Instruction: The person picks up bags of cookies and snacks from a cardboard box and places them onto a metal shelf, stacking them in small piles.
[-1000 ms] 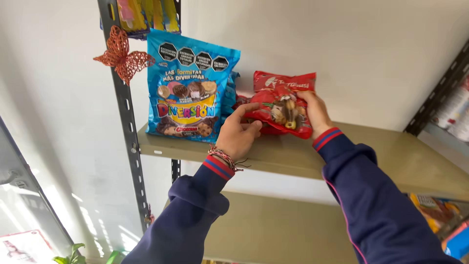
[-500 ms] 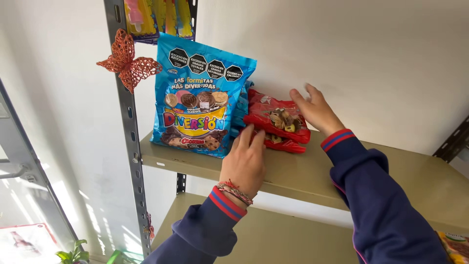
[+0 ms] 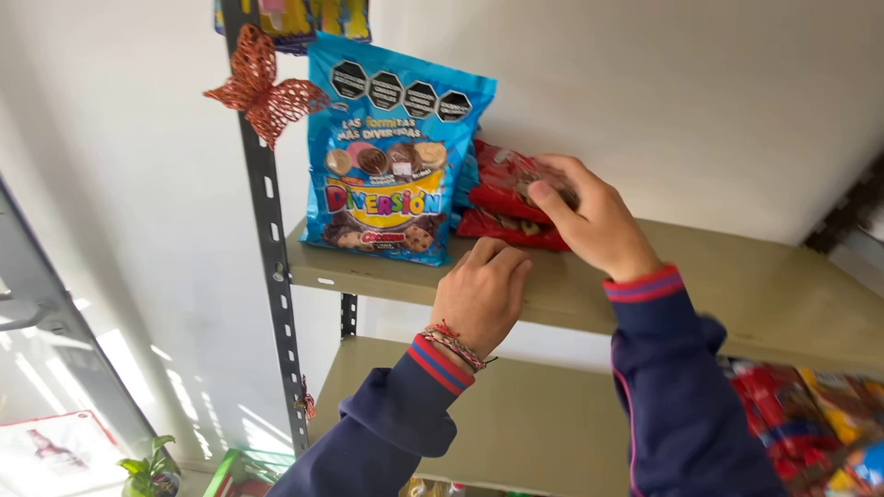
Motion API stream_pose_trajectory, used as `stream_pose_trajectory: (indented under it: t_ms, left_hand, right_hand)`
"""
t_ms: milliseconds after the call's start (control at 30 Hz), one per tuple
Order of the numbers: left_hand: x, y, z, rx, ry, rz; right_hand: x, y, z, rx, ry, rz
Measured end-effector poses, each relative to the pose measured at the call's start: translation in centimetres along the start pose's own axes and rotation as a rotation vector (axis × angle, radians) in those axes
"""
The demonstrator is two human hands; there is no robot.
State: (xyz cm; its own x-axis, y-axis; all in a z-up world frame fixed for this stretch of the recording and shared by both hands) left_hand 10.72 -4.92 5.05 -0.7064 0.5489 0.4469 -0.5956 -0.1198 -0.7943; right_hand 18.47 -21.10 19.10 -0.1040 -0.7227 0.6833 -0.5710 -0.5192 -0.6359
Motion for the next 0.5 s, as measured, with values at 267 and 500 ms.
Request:
stream_pose_trajectory:
  t_ms: [267,500]
  left_hand:
    - [3.4,7.9,7.6,-0.304,0.331,0.001]
    - [-3.5,20.9,12.8,-0.292,0.656,-0.577]
  right_hand:
    - [-0.3,28.6,-2.4,-0.08,-0.305,0.206]
    - [-6.1,54.3,2.6,-0.449,-0.577,0.414]
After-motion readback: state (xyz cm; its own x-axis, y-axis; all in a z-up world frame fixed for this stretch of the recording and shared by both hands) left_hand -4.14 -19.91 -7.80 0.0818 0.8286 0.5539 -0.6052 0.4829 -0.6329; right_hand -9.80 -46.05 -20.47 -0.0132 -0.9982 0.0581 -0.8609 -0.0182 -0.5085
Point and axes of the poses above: each hand's wrist, its own y-axis away from the middle knuckle, its own x-axis out of the back of the hand, z = x × y, the point moved 3 cm from there along -y, towards the middle knuckle, and after that the axes turned 1 degree about -y, right-handed, at the moved point
